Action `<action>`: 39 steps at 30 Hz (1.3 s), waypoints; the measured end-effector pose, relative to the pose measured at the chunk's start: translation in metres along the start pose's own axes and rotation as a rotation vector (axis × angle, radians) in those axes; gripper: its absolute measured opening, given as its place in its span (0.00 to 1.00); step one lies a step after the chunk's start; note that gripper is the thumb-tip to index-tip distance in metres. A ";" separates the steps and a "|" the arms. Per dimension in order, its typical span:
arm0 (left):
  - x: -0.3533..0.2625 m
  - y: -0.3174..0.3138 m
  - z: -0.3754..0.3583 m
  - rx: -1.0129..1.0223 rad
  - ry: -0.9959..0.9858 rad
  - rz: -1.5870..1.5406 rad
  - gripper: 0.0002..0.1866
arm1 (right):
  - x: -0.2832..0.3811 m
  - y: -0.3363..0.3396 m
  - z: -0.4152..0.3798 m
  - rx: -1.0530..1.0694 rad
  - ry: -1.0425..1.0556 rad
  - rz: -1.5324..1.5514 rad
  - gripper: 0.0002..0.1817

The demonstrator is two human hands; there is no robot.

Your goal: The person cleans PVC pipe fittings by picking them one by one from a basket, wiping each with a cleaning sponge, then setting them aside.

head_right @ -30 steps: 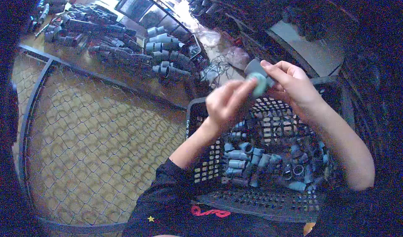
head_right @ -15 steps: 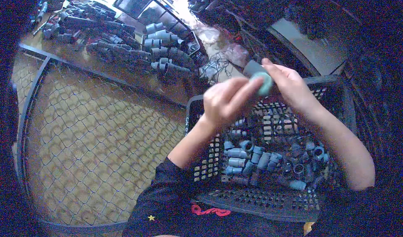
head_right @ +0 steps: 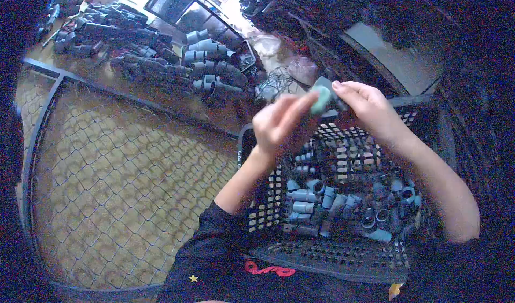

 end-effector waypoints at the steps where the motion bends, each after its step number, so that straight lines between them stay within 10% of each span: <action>1: -0.011 -0.001 -0.003 0.014 -0.060 -0.007 0.21 | 0.001 -0.001 0.003 0.036 0.063 -0.042 0.20; 9: 0.017 0.002 0.003 -0.032 0.131 0.006 0.20 | 0.002 -0.004 -0.003 -0.011 0.004 0.075 0.18; 13: -0.034 -0.013 -0.012 0.107 -0.172 0.064 0.20 | -0.014 0.001 0.004 0.040 0.035 0.123 0.16; 19: 0.015 -0.001 0.001 -0.012 0.101 0.036 0.23 | 0.006 -0.001 -0.006 -0.128 -0.040 0.142 0.19; 26: -0.010 -0.004 -0.009 -0.008 -0.142 0.008 0.21 | 0.004 -0.006 0.002 0.048 0.107 0.095 0.20; 29: 0.021 0.002 -0.002 -0.077 0.117 -0.002 0.20 | 0.009 -0.002 -0.001 -0.028 0.027 0.106 0.20; 35: -0.026 -0.014 -0.013 0.088 -0.119 0.050 0.22 | 0.008 -0.002 0.008 0.066 0.156 0.065 0.20; 39: 0.016 -0.003 -0.003 -0.053 0.158 0.002 0.21 | 0.013 -0.006 0.000 0.027 0.048 0.145 0.20</action>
Point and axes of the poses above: each hand's wrist, its own z-axis towards the middle knuckle, its own y-axis out of the back of the hand, x = y × z, the point moved 10 cm from there along z, towards the middle knuckle, and after that the axes turned 14 degrees about y, right-handed, at the moved point
